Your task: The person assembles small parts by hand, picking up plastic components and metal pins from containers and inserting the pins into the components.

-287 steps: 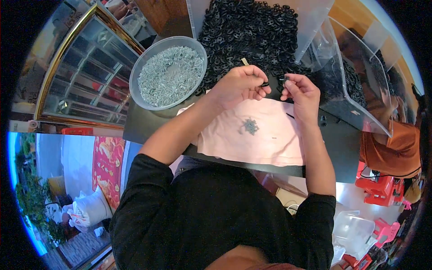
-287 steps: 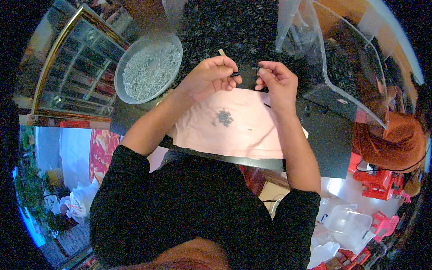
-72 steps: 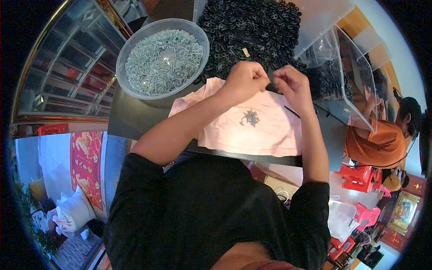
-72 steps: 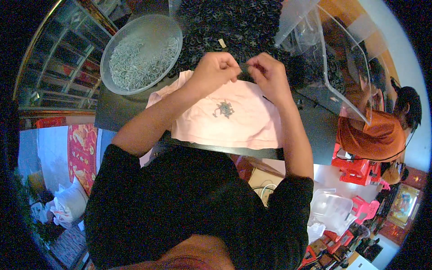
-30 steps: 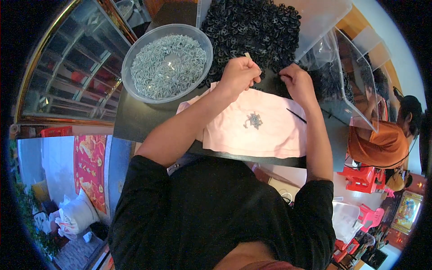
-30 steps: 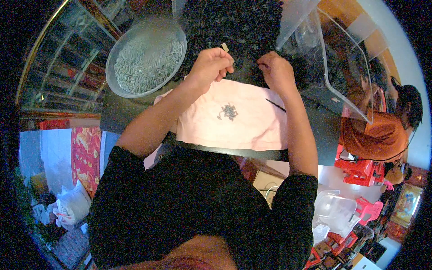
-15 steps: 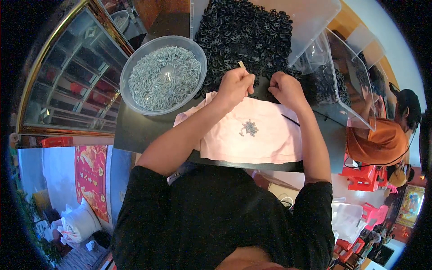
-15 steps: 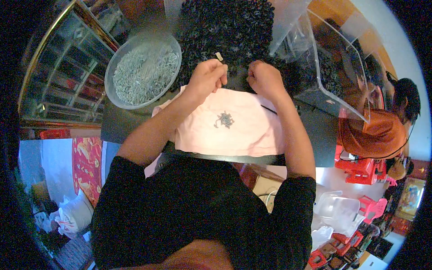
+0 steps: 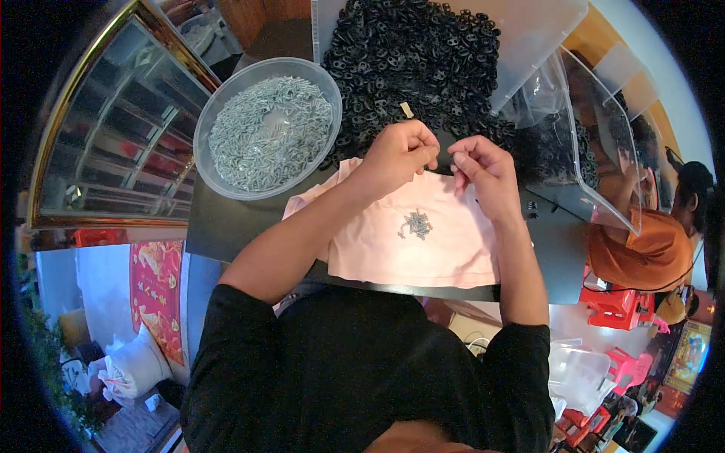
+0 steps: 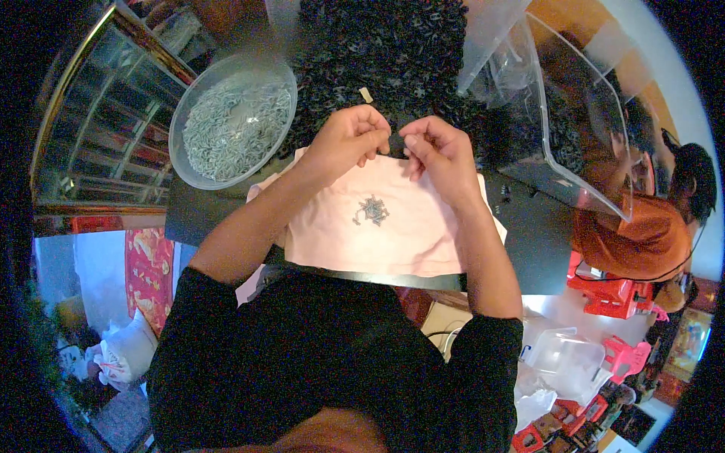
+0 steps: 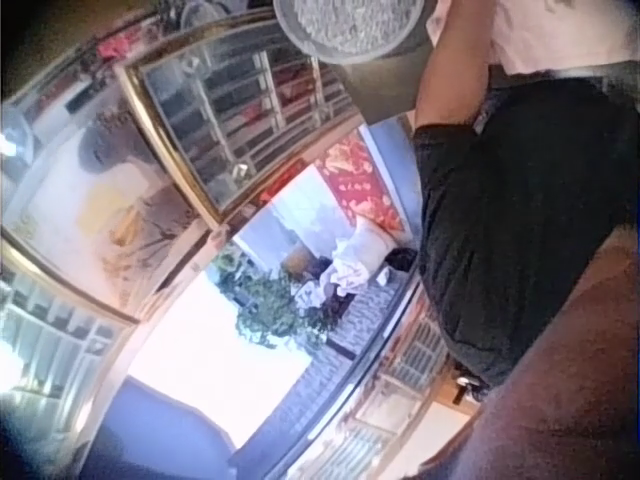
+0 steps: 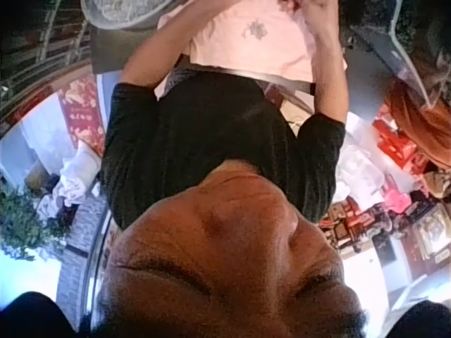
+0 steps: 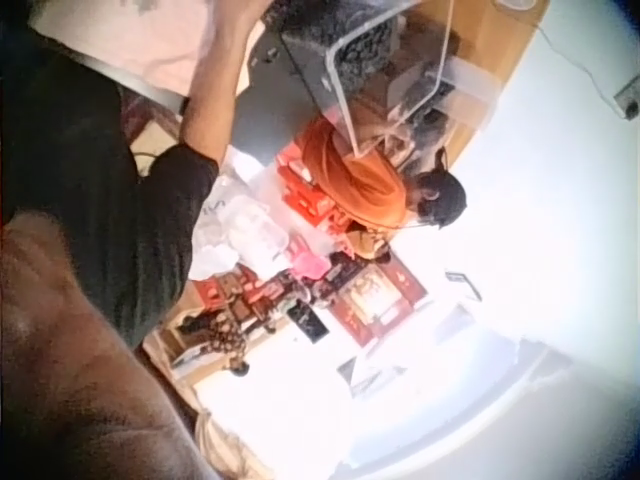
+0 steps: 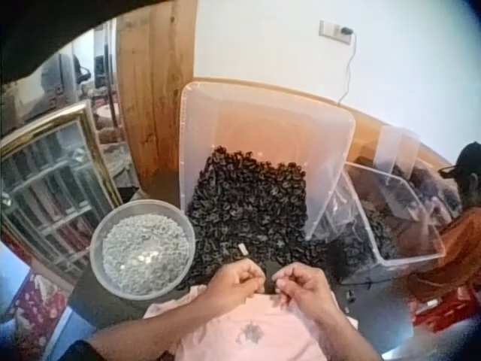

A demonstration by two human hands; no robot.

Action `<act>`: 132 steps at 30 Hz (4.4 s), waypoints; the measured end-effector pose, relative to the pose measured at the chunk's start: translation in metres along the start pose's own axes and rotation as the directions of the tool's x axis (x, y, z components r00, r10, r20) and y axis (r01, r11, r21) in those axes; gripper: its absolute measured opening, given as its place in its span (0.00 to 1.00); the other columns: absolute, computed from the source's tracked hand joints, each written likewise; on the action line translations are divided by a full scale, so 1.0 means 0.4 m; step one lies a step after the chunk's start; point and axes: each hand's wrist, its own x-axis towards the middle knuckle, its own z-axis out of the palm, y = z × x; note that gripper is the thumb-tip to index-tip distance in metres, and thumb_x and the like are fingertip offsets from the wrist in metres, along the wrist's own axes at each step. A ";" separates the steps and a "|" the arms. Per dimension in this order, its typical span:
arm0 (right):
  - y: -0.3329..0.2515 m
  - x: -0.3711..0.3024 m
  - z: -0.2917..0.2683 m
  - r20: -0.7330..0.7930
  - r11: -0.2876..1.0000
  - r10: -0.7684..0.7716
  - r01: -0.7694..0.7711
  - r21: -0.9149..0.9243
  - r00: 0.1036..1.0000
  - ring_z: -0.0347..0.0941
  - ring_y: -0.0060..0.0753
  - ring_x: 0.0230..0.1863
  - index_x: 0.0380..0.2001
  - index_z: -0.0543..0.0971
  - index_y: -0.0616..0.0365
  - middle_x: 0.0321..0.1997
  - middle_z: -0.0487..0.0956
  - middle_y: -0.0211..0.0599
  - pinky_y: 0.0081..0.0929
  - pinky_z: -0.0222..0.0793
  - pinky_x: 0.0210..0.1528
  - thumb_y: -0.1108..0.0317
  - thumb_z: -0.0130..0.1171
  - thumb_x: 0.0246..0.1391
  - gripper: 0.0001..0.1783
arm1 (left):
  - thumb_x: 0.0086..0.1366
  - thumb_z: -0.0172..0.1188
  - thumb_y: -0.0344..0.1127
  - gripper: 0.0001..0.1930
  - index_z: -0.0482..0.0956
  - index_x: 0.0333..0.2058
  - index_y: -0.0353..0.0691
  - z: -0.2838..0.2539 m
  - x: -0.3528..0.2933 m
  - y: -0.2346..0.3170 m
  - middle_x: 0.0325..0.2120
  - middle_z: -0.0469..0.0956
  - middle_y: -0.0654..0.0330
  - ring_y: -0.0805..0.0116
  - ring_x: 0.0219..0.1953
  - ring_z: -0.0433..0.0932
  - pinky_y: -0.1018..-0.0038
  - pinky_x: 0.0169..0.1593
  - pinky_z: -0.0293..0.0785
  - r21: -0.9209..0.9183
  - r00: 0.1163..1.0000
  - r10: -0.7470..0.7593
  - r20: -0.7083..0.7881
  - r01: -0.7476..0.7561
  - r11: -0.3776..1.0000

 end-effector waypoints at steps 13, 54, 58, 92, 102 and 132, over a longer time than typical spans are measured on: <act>0.007 -0.002 0.003 0.041 0.980 -0.147 0.140 0.143 0.988 0.69 0.23 0.22 0.35 0.74 0.68 0.29 0.72 0.35 0.17 0.68 0.23 0.84 0.50 0.46 0.11 | 0.58 0.52 0.31 0.05 0.71 0.28 0.36 0.000 -0.008 0.023 0.19 0.74 0.63 0.82 0.18 0.67 0.85 0.19 0.62 -0.068 0.996 0.044 0.074 -0.039 0.997; 0.003 -0.021 0.027 -0.031 0.899 -0.424 0.416 -0.133 0.905 0.70 0.20 0.24 0.35 0.75 0.69 0.32 0.72 0.38 0.14 0.68 0.26 0.84 0.51 0.47 0.10 | 0.60 0.52 0.31 0.05 0.71 0.28 0.35 0.008 -0.020 0.025 0.19 0.73 0.63 0.83 0.18 0.67 0.87 0.20 0.63 -0.233 0.994 0.038 0.105 -0.012 0.973; -0.008 -0.024 0.035 -0.029 0.865 -0.464 0.446 -0.228 0.885 0.70 0.20 0.24 0.34 0.75 0.70 0.32 0.73 0.39 0.14 0.68 0.25 0.84 0.52 0.47 0.09 | 0.59 0.52 0.29 0.04 0.71 0.27 0.35 0.011 -0.021 0.030 0.18 0.73 0.63 0.83 0.18 0.67 0.87 0.19 0.62 -0.229 0.995 0.029 0.095 -0.007 0.973; 0.019 0.001 0.006 -0.199 0.956 -0.089 0.140 0.259 0.976 0.68 0.20 0.17 0.29 0.74 0.65 0.21 0.74 0.33 0.15 0.66 0.19 0.79 0.53 0.48 0.04 | 0.58 0.54 0.29 0.04 0.72 0.28 0.34 0.020 -0.027 0.046 0.18 0.74 0.61 0.80 0.18 0.70 0.86 0.20 0.66 -0.073 0.997 0.002 -0.071 -0.008 0.997; 0.033 0.043 -0.079 -0.231 0.890 -0.135 0.220 0.400 0.964 0.73 0.26 0.24 0.32 0.73 0.66 0.27 0.76 0.41 0.20 0.71 0.21 0.76 0.51 0.50 0.05 | 0.57 0.53 0.30 0.04 0.72 0.27 0.35 -0.064 0.010 0.065 0.19 0.74 0.63 0.81 0.18 0.68 0.84 0.22 0.66 0.115 0.852 0.266 -0.451 -0.240 0.964; 0.035 0.039 -0.075 -0.149 0.870 -0.153 0.205 0.449 0.977 0.72 0.25 0.23 0.33 0.73 0.66 0.26 0.75 0.39 0.19 0.71 0.22 0.78 0.52 0.50 0.05 | 0.51 0.57 0.23 0.08 0.73 0.32 0.33 0.027 0.022 0.043 0.24 0.74 0.55 0.70 0.24 0.74 0.78 0.30 0.70 0.693 0.816 0.574 -0.065 -0.377 0.614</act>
